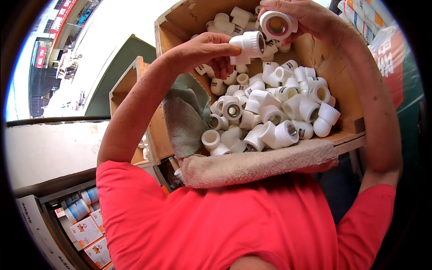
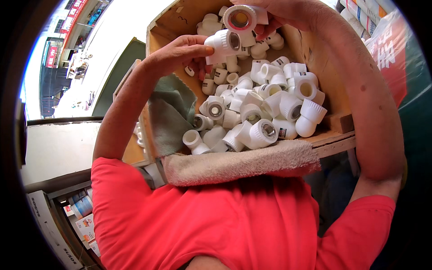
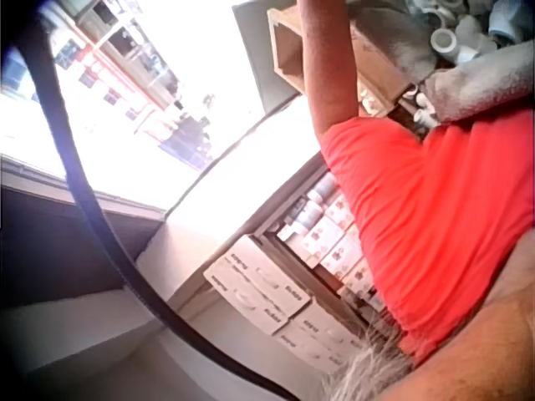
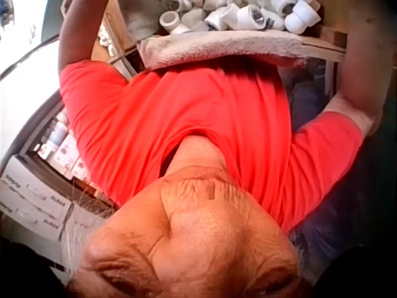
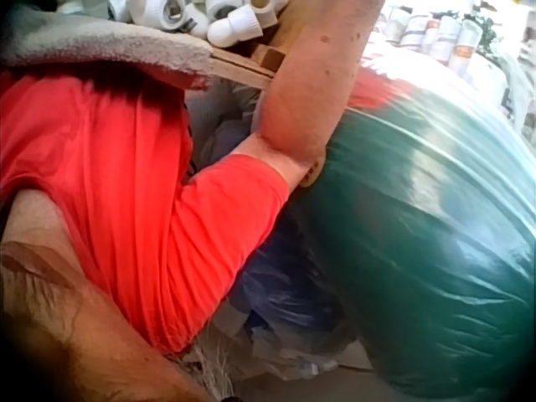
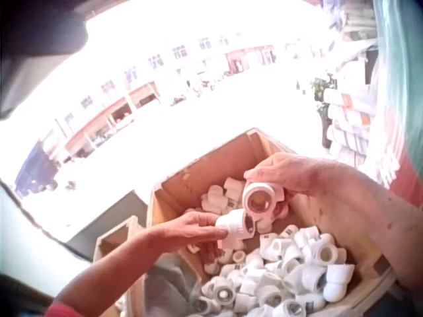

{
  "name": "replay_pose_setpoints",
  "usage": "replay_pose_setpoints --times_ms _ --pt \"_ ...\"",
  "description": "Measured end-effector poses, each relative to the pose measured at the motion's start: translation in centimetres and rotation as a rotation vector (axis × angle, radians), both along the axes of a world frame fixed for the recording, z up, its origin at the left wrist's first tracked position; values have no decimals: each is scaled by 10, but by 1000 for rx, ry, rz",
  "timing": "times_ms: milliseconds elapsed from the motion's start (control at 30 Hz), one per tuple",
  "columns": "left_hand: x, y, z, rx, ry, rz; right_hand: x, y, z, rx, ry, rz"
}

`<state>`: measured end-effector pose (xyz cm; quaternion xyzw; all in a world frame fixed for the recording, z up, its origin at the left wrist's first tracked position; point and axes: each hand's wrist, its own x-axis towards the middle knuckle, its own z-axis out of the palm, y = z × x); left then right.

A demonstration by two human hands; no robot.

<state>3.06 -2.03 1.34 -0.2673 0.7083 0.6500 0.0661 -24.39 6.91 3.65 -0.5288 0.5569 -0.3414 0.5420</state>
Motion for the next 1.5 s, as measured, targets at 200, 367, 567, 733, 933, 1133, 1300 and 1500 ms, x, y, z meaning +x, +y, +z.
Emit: replay_pose_setpoints --times_ms 200,367,567,733,933,1133,1300,1500 --pt "9 26 12 223 169 -93 4 3 -3 -91 54 67" --pt "10 32 0 335 208 -109 12 10 0 -78 108 55" --pt "6 35 -5 362 213 -147 13 12 -1 -81 113 84" --pt "4 35 -5 374 221 -165 14 12 0 -68 114 103" --pt "3 37 -7 297 267 -136 12 10 -1 -99 97 85" --pt "32 26 22 186 482 97 -5 3 -4 -68 103 20" --pt "136 -11 38 41 624 311 -8 3 1 -49 185 -31" --pt "272 10 14 -291 216 761 -47 5 -15 -354 359 207"
